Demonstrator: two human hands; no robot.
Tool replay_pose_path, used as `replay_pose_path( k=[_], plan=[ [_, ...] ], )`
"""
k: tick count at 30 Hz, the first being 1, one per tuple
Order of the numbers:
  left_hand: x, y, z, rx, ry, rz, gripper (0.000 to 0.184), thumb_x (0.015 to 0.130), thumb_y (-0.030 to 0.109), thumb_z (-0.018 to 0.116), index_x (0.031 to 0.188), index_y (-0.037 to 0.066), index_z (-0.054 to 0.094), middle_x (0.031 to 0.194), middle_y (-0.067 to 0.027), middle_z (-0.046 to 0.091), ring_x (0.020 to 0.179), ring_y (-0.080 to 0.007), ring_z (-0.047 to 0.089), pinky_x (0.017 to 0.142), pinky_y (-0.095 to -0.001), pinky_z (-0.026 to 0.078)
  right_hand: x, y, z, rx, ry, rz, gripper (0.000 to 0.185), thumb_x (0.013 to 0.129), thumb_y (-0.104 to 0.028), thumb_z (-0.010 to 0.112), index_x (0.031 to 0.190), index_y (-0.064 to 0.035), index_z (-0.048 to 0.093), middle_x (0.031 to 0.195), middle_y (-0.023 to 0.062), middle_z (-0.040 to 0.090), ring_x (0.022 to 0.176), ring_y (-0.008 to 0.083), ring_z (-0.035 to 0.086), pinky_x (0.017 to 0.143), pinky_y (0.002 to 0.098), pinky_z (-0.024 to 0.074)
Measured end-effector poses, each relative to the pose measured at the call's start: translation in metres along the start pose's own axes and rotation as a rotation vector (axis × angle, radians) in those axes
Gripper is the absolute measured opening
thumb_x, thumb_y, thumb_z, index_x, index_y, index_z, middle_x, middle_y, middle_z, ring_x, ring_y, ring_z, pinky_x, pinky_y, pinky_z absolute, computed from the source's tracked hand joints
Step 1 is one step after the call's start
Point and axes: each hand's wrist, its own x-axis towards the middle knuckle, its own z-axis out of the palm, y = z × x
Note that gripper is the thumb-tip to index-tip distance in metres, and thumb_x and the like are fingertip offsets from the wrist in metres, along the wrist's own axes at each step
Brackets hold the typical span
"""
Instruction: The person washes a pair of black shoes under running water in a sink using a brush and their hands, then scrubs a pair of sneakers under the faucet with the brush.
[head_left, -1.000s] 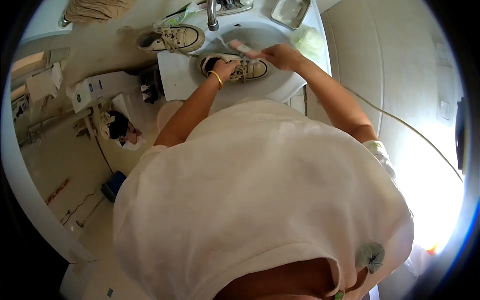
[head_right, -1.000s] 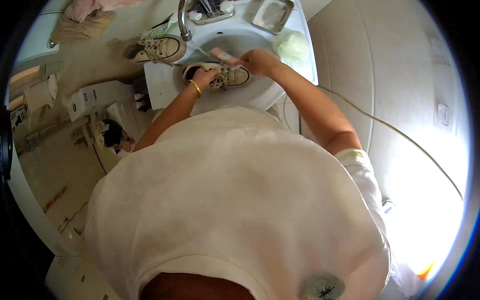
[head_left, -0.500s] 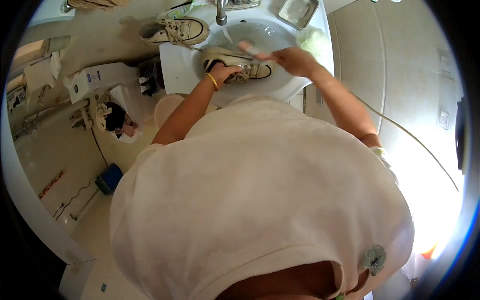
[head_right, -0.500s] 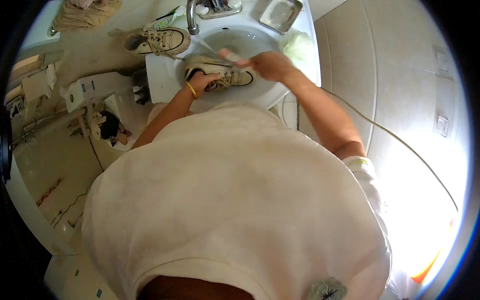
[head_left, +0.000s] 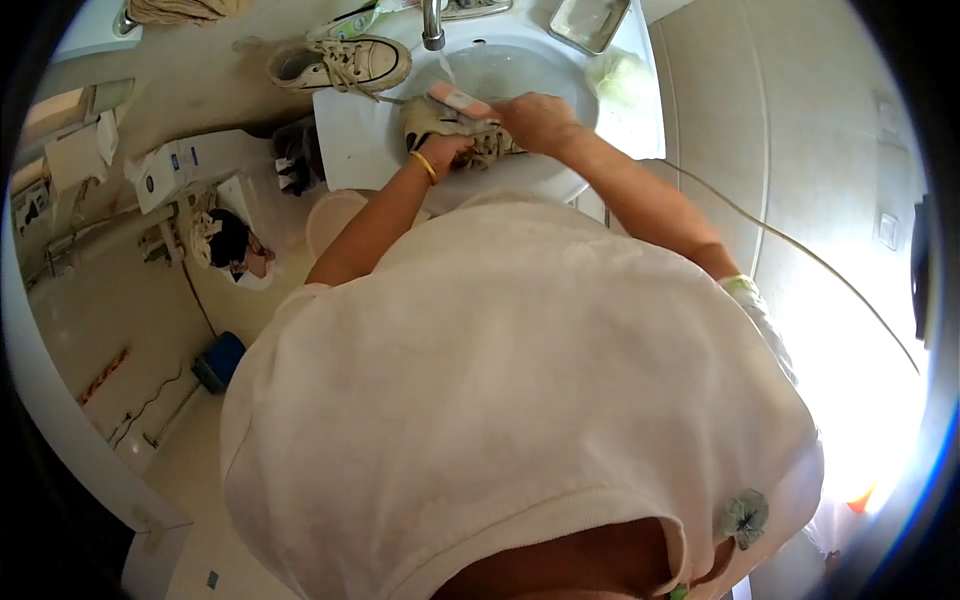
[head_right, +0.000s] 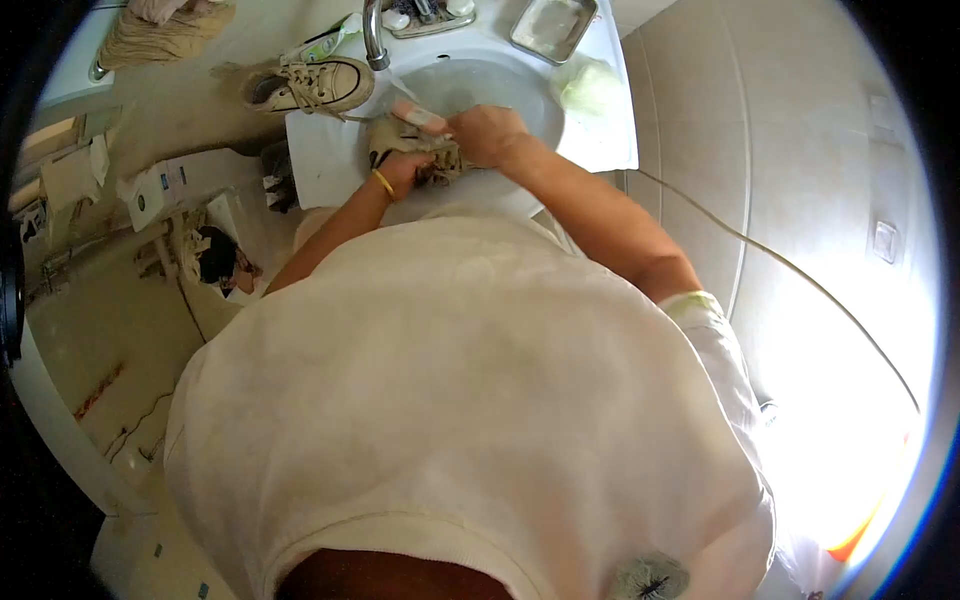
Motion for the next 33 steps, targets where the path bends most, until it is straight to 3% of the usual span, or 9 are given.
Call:
replay_pose_path(
  k=[2, 9, 15, 18, 20, 24, 30, 31, 33],
  plan=[
    [0.006, 0.019, 0.003, -0.197, 0.099, -0.33, 0.03, 0.079, 0.018, 0.06, 0.1, -0.004, 0.061, 0.101, -0.0103, 0.062, 0.092, -0.0182, 0.057, 0.082, -0.0317, 0.043, 0.009, -0.003, 0.013, 0.085, 0.104, -0.002, 0.025, 0.088, -0.018, 0.045, 0.108, -0.0187, 0.06, 0.091, 0.0103, 0.065, 0.084, 0.0303, 0.061, 0.072, 0.0401, 0.0483],
    [0.015, 0.008, -0.004, -0.282, 0.046, -0.281, 0.034, 0.075, 0.015, 0.066, 0.099, -0.008, 0.057, 0.096, -0.0129, 0.061, 0.085, -0.0216, 0.058, 0.071, -0.0311, 0.047, -0.033, 0.028, -0.042, 0.055, -0.161, 0.083, 0.03, 0.085, -0.015, 0.048, 0.112, -0.0191, 0.059, 0.1, 0.011, 0.064, 0.093, 0.0286, 0.061, 0.077, 0.0379, 0.049],
    [0.062, 0.017, -0.012, -0.208, 0.051, -0.483, 0.035, 0.074, 0.008, 0.067, 0.105, -0.004, 0.055, 0.1, -0.0131, 0.06, 0.086, -0.0261, 0.059, 0.073, -0.0377, 0.049, 0.022, 0.001, 0.02, 0.252, 0.166, 0.141, 0.027, 0.086, -0.016, 0.046, 0.108, -0.0199, 0.062, 0.099, 0.0088, 0.064, 0.093, 0.0276, 0.061, 0.076, 0.0377, 0.0486],
    [0.061, 0.016, -0.009, -0.302, 0.072, -0.318, 0.033, 0.075, 0.007, 0.065, 0.105, -0.003, 0.054, 0.099, -0.0126, 0.06, 0.085, -0.0268, 0.06, 0.073, -0.0399, 0.051, 0.008, 0.031, 0.012, 0.286, 0.041, 0.159, 0.028, 0.09, -0.032, 0.045, 0.11, -0.0214, 0.061, 0.096, 0.0093, 0.064, 0.091, 0.0289, 0.06, 0.078, 0.0379, 0.0464],
    [0.053, 0.019, -0.005, -0.425, 0.083, -0.289, 0.032, 0.077, 0.005, 0.063, 0.106, -0.003, 0.053, 0.099, -0.0122, 0.06, 0.088, -0.0263, 0.06, 0.075, -0.0391, 0.051, -0.021, 0.032, -0.027, 0.121, -0.126, 0.136, 0.03, 0.086, -0.015, 0.045, 0.111, -0.021, 0.06, 0.102, 0.0093, 0.063, 0.095, 0.0272, 0.06, 0.078, 0.0382, 0.048],
    [0.072, -0.003, -0.002, -0.561, 0.021, -0.25, 0.033, 0.079, 0.002, 0.058, 0.11, -0.003, 0.05, 0.103, -0.013, 0.059, 0.091, -0.0265, 0.06, 0.079, -0.0381, 0.05, 0.008, 0.016, 0.025, 0.149, 0.019, 0.152, 0.031, 0.091, -0.033, 0.042, 0.118, -0.0235, 0.054, 0.095, 0.0111, 0.064, 0.092, 0.0292, 0.06, 0.078, 0.0415, 0.0463],
    [0.089, 0.002, -0.014, -0.992, -0.214, -0.121, 0.031, 0.086, 0.021, 0.049, 0.106, -0.003, 0.051, 0.104, -0.0127, 0.058, 0.099, -0.0293, 0.055, 0.091, -0.0414, 0.042, -0.006, 0.014, 0.012, 0.263, 0.155, 0.13, 0.03, 0.089, -0.025, 0.043, 0.118, -0.0225, 0.051, 0.093, 0.0163, 0.063, 0.086, 0.0337, 0.06, 0.071, 0.044, 0.0477],
    [0.081, 0.013, -0.012, -1.038, -0.18, -0.09, 0.046, 0.089, 0.041, 0.041, 0.109, 0.001, 0.05, 0.112, -0.0113, 0.055, 0.107, -0.0287, 0.05, 0.097, -0.0425, 0.036, -0.024, 0.013, -0.001, 0.234, 0.098, 0.133, 0.029, 0.089, -0.024, 0.043, 0.117, -0.0209, 0.052, 0.093, 0.0162, 0.063, 0.086, 0.0333, 0.061, 0.071, 0.0439, 0.048],
    [0.074, 0.029, -0.005, -1.078, -0.138, -0.081, 0.056, 0.089, 0.048, 0.032, 0.12, 0.003, 0.045, 0.122, -0.0126, 0.049, 0.113, -0.029, 0.046, 0.1, -0.0429, 0.033, -0.043, 0.018, 0.005, 0.244, 0.124, 0.061, 0.034, 0.088, -0.022, 0.046, 0.122, -0.0203, 0.049, 0.086, 0.0151, 0.064, 0.078, 0.0341, 0.061, 0.065, 0.0449, 0.0472]
  ],
)
